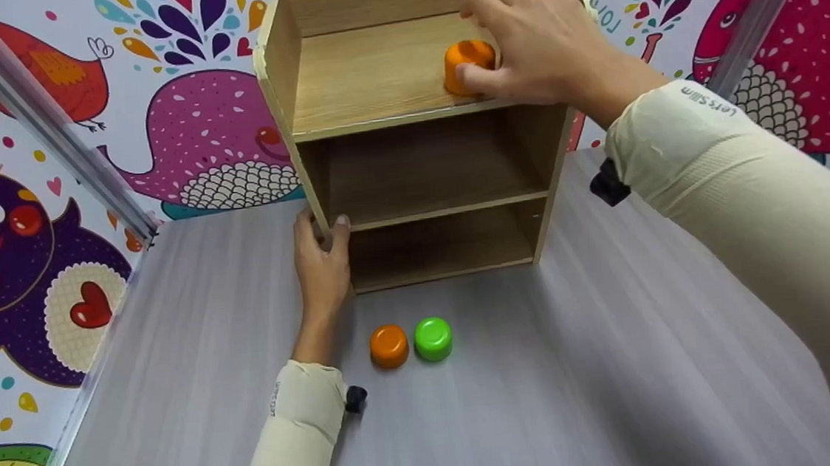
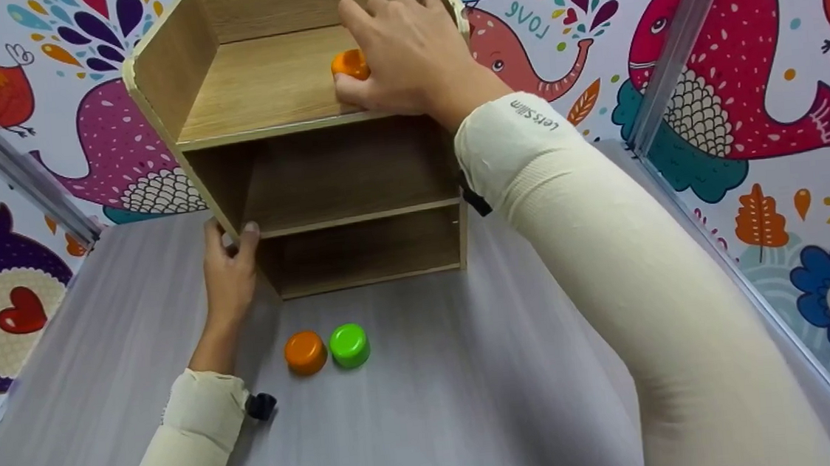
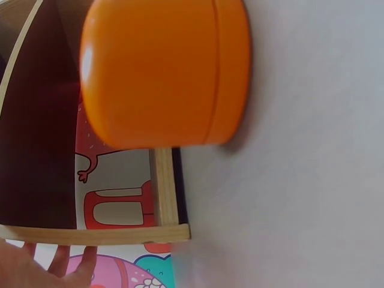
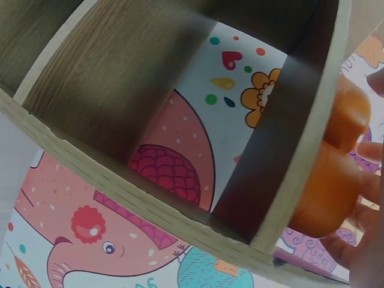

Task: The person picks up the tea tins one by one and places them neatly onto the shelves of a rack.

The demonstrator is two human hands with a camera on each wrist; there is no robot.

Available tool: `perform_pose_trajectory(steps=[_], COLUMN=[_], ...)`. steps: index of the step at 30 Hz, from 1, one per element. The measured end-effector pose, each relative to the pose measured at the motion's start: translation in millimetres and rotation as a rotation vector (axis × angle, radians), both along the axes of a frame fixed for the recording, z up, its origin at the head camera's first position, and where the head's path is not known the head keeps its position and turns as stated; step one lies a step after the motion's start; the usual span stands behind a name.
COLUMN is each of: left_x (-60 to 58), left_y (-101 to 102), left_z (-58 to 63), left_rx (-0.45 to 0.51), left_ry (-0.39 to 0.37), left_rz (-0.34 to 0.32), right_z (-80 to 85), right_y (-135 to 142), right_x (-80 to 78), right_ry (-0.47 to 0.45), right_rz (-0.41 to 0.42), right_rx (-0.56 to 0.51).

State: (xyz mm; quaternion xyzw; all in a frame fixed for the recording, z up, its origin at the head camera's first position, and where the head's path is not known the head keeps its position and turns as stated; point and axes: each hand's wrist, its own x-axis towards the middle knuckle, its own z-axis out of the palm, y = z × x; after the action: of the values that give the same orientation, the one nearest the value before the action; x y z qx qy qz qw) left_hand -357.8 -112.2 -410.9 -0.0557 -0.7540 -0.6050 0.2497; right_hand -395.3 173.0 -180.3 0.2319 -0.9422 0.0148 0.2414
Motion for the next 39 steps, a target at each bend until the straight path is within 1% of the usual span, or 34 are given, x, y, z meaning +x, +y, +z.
perform_pose_trajectory(steps=[2,3,9,12,15,20,25,28,31,35,36,39], left_x=[1.3,-0.4,-15.7,-17.5,-17.0,-17.0,-17.6,-15.7,-9.5,-1.6,-1.0,-6.5], left_y=[1.0,0.6,-4.4,-5.5,-5.9,-6.2,-7.0,-6.8,-5.0,-1.8,-1.4,-2.9], left_z=[2.2,0.5,-17.0,-20.1,-20.4,-20.9,-21.6,-19.2,-11.4,-1.1,-0.1,-6.3], left_rx=[-0.001,-0.002,-0.025,-0.028,-0.031,-0.034,-0.037,-0.033,-0.011,0.016,0.018,0.003], left_ry=[0.010,0.012,0.002,0.010,0.014,0.004,0.001,-0.016,-0.029,-0.020,-0.018,-0.020], left_rz=[0.001,0.004,0.022,0.026,0.024,0.025,0.033,0.029,0.015,-0.006,-0.008,0.007], right_z=[1.8,2.2,2.4,0.7,-2.2,-9.0,-19.4,-26.3,-34.8,-50.0,-54.4,-68.4], right_y=[1.2,1.7,4.6,5.2,6.5,10.2,15.9,18.6,20.6,23.7,24.5,25.0], right_x=[3.7,5.7,16.7,22.2,27.7,35.3,40.8,44.5,48.6,52.1,52.4,53.3], right_ry=[0.009,0.007,0.046,0.091,0.148,0.249,0.354,0.395,0.408,0.423,0.430,0.434], right_rz=[0.005,0.005,0.025,0.034,0.059,0.111,0.196,0.236,0.239,0.237,0.245,0.271], right_rx=[0.001,0.006,0.037,0.071,0.098,0.108,0.094,0.071,0.030,-0.019,-0.032,-0.059])
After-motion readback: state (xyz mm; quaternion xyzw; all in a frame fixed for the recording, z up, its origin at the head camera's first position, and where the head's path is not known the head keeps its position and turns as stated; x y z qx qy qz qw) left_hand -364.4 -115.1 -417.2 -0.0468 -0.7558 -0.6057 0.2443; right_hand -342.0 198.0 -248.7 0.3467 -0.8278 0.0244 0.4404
